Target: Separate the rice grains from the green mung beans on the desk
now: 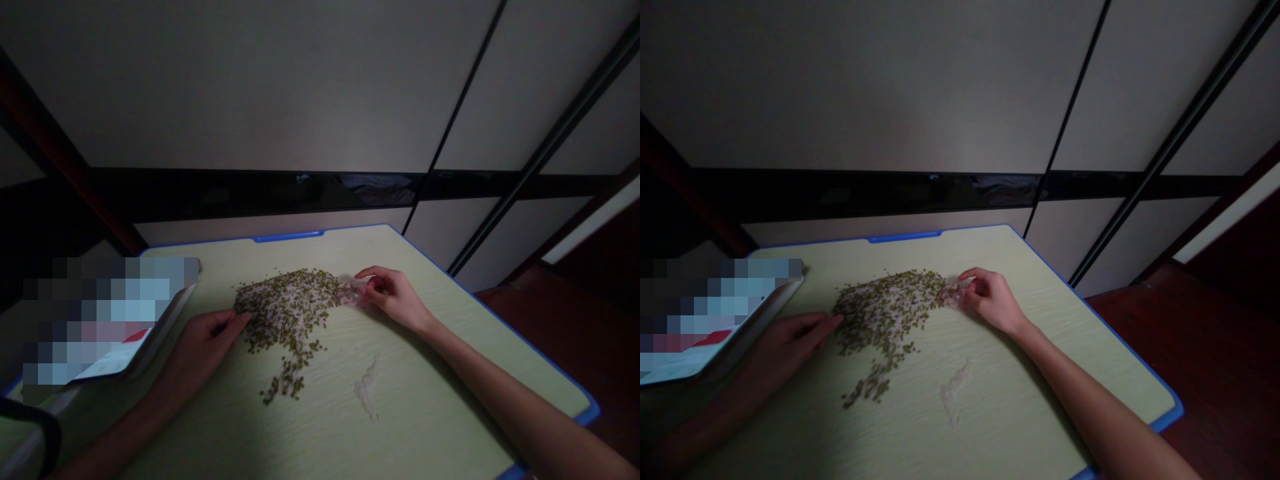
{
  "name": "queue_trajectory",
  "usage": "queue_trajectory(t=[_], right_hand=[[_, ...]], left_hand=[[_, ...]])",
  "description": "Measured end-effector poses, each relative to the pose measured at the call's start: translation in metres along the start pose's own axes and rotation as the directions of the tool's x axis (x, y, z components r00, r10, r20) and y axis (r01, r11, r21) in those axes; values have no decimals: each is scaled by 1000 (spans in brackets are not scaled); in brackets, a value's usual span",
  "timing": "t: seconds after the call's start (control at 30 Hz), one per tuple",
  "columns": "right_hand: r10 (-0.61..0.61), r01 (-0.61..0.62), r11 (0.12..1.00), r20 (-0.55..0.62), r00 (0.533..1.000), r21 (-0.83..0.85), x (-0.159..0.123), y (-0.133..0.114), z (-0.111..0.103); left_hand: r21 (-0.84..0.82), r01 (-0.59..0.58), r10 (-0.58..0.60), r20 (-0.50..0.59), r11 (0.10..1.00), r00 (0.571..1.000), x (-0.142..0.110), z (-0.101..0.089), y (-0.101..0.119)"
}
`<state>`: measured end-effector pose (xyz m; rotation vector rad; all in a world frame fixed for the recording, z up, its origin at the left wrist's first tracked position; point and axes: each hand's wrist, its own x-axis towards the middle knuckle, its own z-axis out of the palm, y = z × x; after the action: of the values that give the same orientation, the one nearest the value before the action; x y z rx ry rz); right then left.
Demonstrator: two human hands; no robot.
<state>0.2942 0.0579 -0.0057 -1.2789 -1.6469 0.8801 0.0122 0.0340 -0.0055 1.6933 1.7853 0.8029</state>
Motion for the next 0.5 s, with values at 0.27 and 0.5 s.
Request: queue_trajectory(t=[0.27,0.5], right_hand=[[161,-143,984,-191,968,105,10,7,-14],[87,-80,993,-72,994,91,5,3,-8]], left_hand=[[11,-16,16,-11,1000,1000,-2,-1,6],[6,-5,5,-22,1000,1000,-1,0,6]])
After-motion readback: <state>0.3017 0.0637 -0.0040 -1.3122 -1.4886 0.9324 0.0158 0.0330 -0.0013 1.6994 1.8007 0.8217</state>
